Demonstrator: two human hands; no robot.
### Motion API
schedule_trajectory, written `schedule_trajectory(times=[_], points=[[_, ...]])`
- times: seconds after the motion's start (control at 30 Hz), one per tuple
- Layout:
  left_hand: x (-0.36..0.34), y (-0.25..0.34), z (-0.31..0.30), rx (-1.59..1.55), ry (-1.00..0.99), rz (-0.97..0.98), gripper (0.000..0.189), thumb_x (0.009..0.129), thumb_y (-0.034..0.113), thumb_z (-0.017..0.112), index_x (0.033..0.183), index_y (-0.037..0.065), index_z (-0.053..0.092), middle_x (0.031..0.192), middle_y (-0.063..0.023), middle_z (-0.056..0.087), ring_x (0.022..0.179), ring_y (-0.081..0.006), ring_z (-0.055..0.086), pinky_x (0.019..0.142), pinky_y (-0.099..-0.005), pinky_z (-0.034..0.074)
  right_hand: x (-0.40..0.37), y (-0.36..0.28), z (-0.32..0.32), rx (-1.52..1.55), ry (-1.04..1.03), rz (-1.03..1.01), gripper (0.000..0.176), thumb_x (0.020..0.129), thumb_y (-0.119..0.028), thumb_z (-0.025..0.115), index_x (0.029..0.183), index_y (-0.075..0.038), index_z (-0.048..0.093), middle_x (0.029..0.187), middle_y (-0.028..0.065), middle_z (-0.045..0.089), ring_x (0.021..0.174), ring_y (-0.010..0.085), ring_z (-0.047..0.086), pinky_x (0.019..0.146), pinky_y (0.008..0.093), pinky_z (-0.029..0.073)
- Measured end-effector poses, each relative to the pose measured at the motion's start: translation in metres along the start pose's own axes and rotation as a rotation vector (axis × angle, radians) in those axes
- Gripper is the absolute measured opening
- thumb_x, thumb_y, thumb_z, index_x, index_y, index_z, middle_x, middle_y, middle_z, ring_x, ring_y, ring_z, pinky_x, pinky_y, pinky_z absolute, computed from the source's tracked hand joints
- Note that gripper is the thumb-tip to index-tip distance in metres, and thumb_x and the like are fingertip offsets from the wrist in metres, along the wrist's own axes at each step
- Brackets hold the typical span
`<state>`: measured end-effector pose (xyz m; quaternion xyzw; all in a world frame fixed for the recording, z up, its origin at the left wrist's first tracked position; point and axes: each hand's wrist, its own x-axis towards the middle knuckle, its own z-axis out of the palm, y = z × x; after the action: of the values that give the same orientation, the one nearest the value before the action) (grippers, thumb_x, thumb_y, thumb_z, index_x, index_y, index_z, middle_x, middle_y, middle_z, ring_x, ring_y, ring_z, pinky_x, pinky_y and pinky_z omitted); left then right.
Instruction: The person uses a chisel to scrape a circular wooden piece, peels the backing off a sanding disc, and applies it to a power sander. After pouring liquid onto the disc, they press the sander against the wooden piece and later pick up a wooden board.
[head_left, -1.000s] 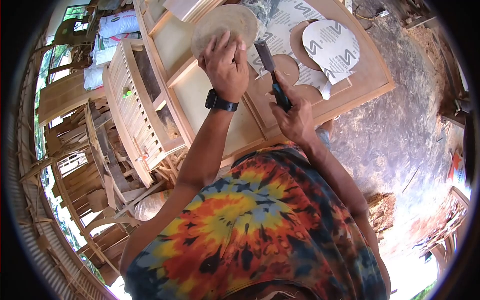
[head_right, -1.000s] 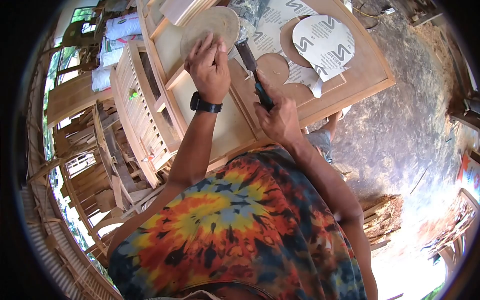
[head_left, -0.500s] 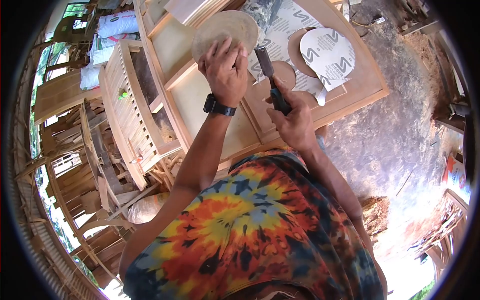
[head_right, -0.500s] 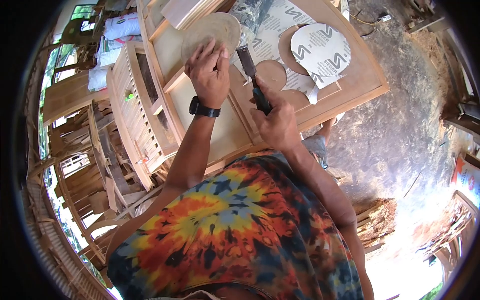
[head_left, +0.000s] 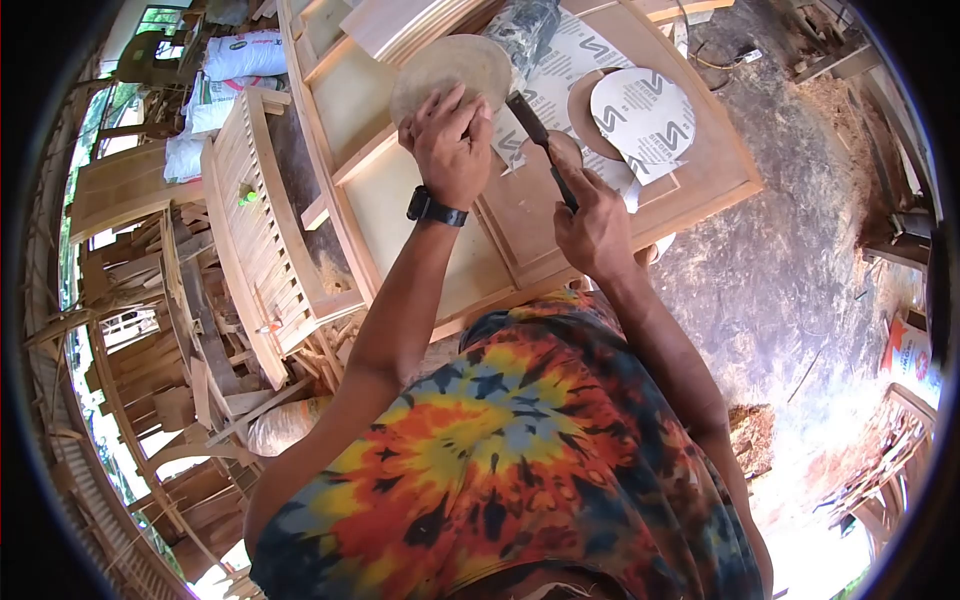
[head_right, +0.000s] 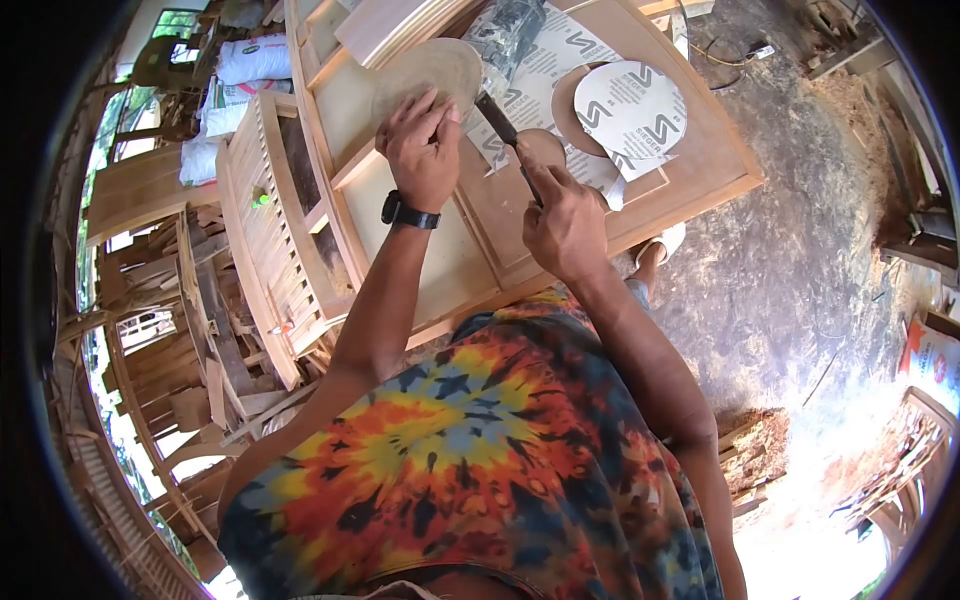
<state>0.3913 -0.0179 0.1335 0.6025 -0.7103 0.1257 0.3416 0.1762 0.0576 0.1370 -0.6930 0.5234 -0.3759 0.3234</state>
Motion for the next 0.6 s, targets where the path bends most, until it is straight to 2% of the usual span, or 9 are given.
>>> schedule_trajectory(times=[0.1,0.17,0.2,0.27,0.3,0.37,0.43,0.5,0.6], points=[[0.001,0.004,-0.003,-0.005,0.0,0.002,0.023,0.086,0.03,0.075,0.103,0.016,0.081,0.125,-0.0067,0.073,0.122,-0.0328,0.059,0.112,-0.0534,0.029,0.0,-0.001,-0.002,0.012,0.027,-0.01,0.072,0.075,0.002,0.062,0.146,-0.013,0.057,0.096,0.0158,0.068,0.081,0.0395,0.067,0.077,0.0503,0.054],[0.004,0.009,-0.007,0.002,-0.015,0.015,0.025,0.085,0.032,0.077,0.103,0.015,0.08,0.125,-0.0067,0.072,0.122,-0.0324,0.059,0.112,-0.0539,0.029,-0.002,0.001,-0.004,0.094,0.004,0.031,0.069,0.075,0.002,0.064,0.144,-0.009,0.058,0.099,0.0179,0.07,0.086,0.0397,0.069,0.08,0.0468,0.055],[0.007,0.009,-0.009,0.031,-0.031,0.057,0.029,0.084,0.032,0.08,0.104,0.011,0.079,0.124,-0.0104,0.072,0.121,-0.0323,0.061,0.11,-0.0507,0.033,-0.003,0.007,-0.003,0.1,0.007,0.033,0.069,0.075,0.002,0.064,0.144,-0.009,0.058,0.099,0.0179,0.07,0.086,0.0397,0.069,0.08,0.0468,0.055],[0.009,0.006,-0.012,0.07,-0.062,0.104,0.034,0.083,0.032,0.082,0.105,0.008,0.077,0.124,-0.014,0.072,0.12,-0.0322,0.063,0.109,-0.0475,0.037,-0.009,0.021,0.003,0.307,-0.025,0.147,0.075,0.08,0.003,0.068,0.152,-0.012,0.05,0.118,0.0174,0.072,0.104,0.0281,0.073,0.09,0.0374,0.056],[0.011,0.005,-0.011,0.029,-0.058,0.111,0.032,0.082,0.03,0.083,0.105,0.007,0.077,0.122,-0.0147,0.072,0.118,-0.0329,0.064,0.106,-0.0477,0.04,-0.01,0.024,0.003,0.32,-0.021,0.155,0.075,0.08,0.003,0.068,0.152,-0.012,0.05,0.118,0.0174,0.072,0.104,0.0281,0.073,0.09,0.0374,0.056],[0.013,0.005,-0.01,-0.013,-0.067,0.127,0.031,0.082,0.027,0.083,0.104,0.007,0.077,0.12,-0.0153,0.073,0.116,-0.0337,0.065,0.104,-0.0478,0.043,-0.015,0.03,0.001,0.376,-0.055,0.206,0.075,0.082,0.003,0.069,0.153,-0.01,0.049,0.12,0.0157,0.071,0.11,0.0219,0.07,0.095,0.0346,0.054],[0.017,0.007,-0.009,-0.037,-0.042,0.151,0.029,0.08,0.022,0.084,0.102,0.005,0.076,0.116,-0.0155,0.074,0.11,-0.0351,0.067,0.098,-0.0474,0.049,-0.018,0.032,0.001,0.392,-0.035,0.193,0.076,0.082,0.004,0.067,0.154,-0.009,0.047,0.119,0.0164,0.07,0.108,0.0225,0.069,0.096,0.0339,0.053],[0.024,0.012,-0.008,-0.034,-0.055,0.178,0.028,0.08,0.02,0.084,0.101,0.005,0.076,0.114,-0.0155,0.074,0.108,-0.0349,0.068,0.096,-0.0464,0.051,-0.023,0.03,-0.003,0.439,0.021,0.142,0.07,0.077,0.002,0.064,0.145,-0.001,0.054,0.102,0.0224,0.069,0.095,0.0321,0.07,0.087,0.0397,0.054],[0.029,0.014,-0.006,-0.035,-0.071,0.198,0.026,0.08,0.018,0.083,0.099,0.004,0.076,0.11,-0.0154,0.075,0.104,-0.0348,0.069,0.093,-0.0449,0.053,-0.028,0.024,-0.012,0.394,-0.05,0.149,0.073,0.076,0.003,0.06,0.149,-0.002,0.05,0.104,0.0262,0.067,0.097,0.0373,0.069,0.087,0.041,0.053]])
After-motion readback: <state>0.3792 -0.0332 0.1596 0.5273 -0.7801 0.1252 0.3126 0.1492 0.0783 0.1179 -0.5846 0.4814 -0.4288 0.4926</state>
